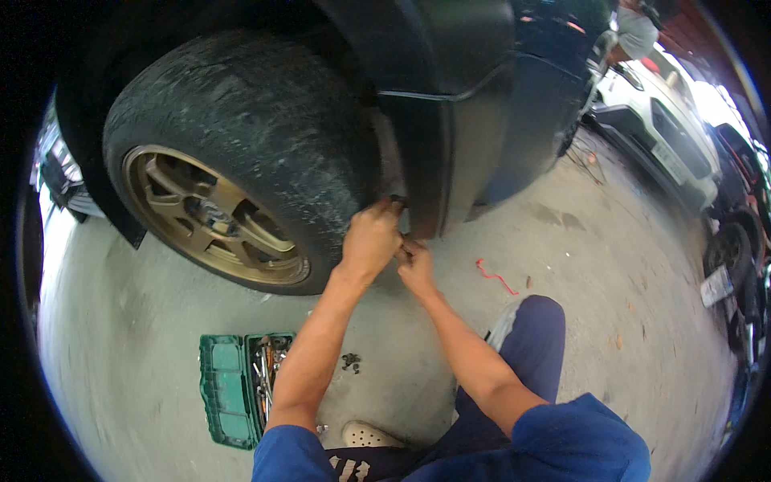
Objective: The person selects tools from a green toolbox and uses a screwdriver to tighten screws on the lower front bumper near the wheel. They repeatedly reach for tools, adjust the bumper area, and continue fastening screws.
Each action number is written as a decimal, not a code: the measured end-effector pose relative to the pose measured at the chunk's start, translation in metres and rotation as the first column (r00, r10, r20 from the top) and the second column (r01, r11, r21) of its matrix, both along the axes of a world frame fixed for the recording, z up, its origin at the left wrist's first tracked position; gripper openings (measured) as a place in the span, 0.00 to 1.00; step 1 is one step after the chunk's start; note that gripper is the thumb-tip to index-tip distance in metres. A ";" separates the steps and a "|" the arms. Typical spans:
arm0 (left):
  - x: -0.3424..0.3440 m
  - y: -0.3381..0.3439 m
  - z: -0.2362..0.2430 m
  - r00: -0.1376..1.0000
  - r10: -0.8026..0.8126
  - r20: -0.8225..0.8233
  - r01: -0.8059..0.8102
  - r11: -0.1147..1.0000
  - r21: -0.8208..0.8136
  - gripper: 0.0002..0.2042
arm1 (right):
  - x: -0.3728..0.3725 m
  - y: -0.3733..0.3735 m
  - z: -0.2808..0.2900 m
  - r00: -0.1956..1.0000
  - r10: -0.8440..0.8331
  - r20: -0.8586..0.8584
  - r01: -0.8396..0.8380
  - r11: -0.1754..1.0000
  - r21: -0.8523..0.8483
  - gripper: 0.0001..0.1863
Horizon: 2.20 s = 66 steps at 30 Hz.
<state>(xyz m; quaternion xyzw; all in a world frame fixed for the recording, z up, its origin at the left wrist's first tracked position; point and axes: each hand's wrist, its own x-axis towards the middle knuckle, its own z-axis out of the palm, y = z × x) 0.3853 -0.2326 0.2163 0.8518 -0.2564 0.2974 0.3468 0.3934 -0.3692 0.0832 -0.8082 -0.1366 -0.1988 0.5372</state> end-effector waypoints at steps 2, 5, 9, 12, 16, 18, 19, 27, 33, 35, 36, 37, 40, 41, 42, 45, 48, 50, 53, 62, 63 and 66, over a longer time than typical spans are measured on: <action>0.002 0.004 0.000 0.998 -0.018 -0.066 0.024 0.995 0.101 0.22 | -0.025 0.002 0.013 0.996 -0.019 -0.092 0.020 1.000 0.014 0.14; 0.002 0.003 0.002 0.993 -0.037 -0.116 0.045 0.997 0.069 0.16 | -0.073 -0.015 0.060 0.905 0.056 -0.422 -0.137 0.977 -0.166 0.25; -0.001 -0.005 0.005 0.995 -0.034 -0.099 0.028 0.997 -0.067 0.13 | -0.145 -0.083 0.121 0.933 0.056 -0.356 -0.150 0.959 -0.242 0.21; -0.004 -0.008 0.005 0.987 -0.042 -0.157 0.024 0.993 -0.114 0.13 | -0.185 -0.204 0.137 0.960 -0.220 -0.172 0.235 0.970 0.070 0.17; -0.005 -0.009 0.007 0.993 -0.014 -0.118 0.001 0.994 -0.113 0.13 | -0.239 -0.357 0.084 0.777 -0.490 -0.395 0.330 0.852 -0.407 0.17; -0.004 -0.008 0.007 0.987 -0.024 -0.159 0.013 0.998 -0.069 0.13 | -0.295 -0.391 0.043 0.584 -0.543 -0.603 0.085 0.780 -0.620 0.17; -0.001 -0.006 0.007 0.989 -0.030 -0.142 0.019 0.997 -0.081 0.14 | -0.325 -0.398 0.027 0.504 -0.540 -0.674 -0.044 0.764 -0.644 0.17; 0.001 -0.001 0.009 0.999 0.007 -0.053 -0.008 1.000 -0.020 0.14 | -0.553 -0.354 0.025 0.254 -0.255 -0.933 -0.529 0.771 -0.355 0.20; -0.006 -0.003 0.020 0.998 0.062 0.018 -0.061 0.997 -0.037 0.19 | -0.565 -0.334 0.060 0.416 -0.191 -0.889 -0.688 0.573 -0.446 0.23; -0.007 -0.005 0.022 0.999 0.046 0.012 -0.046 0.997 -0.056 0.19 | -0.555 -0.327 0.071 0.351 -0.246 -0.903 -0.597 0.685 -0.418 0.23; -0.007 -0.005 0.021 0.999 0.046 0.004 -0.046 0.997 -0.063 0.20 | -0.551 -0.324 0.075 0.358 -0.226 -0.906 -0.554 0.729 -0.401 0.22; -0.007 -0.005 0.021 0.999 0.041 -0.016 -0.042 0.997 -0.059 0.21 | -0.547 -0.319 0.075 0.332 -0.282 -0.900 -0.547 0.720 -0.428 0.22; -0.006 -0.006 0.019 0.999 0.047 -0.018 -0.048 0.996 -0.069 0.20 | -0.541 -0.306 0.076 0.332 -0.314 -0.890 -0.487 0.751 -0.446 0.22; -0.005 -0.006 0.019 0.999 0.047 -0.020 -0.048 0.997 -0.064 0.20 | -0.540 -0.302 0.079 0.310 -0.311 -0.898 -0.426 0.799 -0.424 0.21; -0.005 -0.006 0.018 0.999 0.048 -0.007 -0.048 0.997 -0.068 0.20 | -0.538 -0.300 0.084 0.288 -0.307 -0.907 -0.363 0.842 -0.400 0.21; -0.005 -0.006 0.018 0.999 0.048 0.011 -0.047 0.997 -0.060 0.20 | -0.527 -0.299 0.097 0.071 -0.353 -0.933 -0.490 0.802 -0.341 0.19; -0.006 -0.007 0.017 0.998 0.066 -0.022 -0.067 0.997 -0.047 0.19 | -0.518 -0.300 0.095 0.035 -0.374 -0.927 -0.595 0.737 -0.320 0.19; -0.007 -0.008 0.018 0.995 0.095 -0.005 -0.095 0.995 -0.022 0.17 | -0.515 -0.305 0.079 0.008 -0.395 -0.918 -0.694 0.659 -0.290 0.20; -0.009 -0.008 0.022 0.991 0.134 0.026 -0.135 0.991 0.025 0.14 | -0.523 -0.321 0.059 0.023 -0.387 -0.922 -0.748 0.605 -0.273 0.20; -0.031 0.035 0.059 0.947 -0.118 -0.299 0.116 0.993 -0.022 0.15 | -0.508 -0.318 0.101 -0.023 -0.432 -0.902 -0.696 0.655 -0.296 0.19; -0.038 0.046 0.060 0.924 -0.221 -0.313 0.206 0.975 -0.080 0.14 | -0.500 -0.311 0.115 -0.019 -0.420 -0.907 -0.692 0.661 -0.291 0.18; -0.082 0.081 0.056 0.549 -0.419 -0.723 0.464 0.873 -0.154 0.12 | -0.476 -0.288 0.159 -0.002 -0.384 -0.924 -0.691 0.668 -0.276 0.18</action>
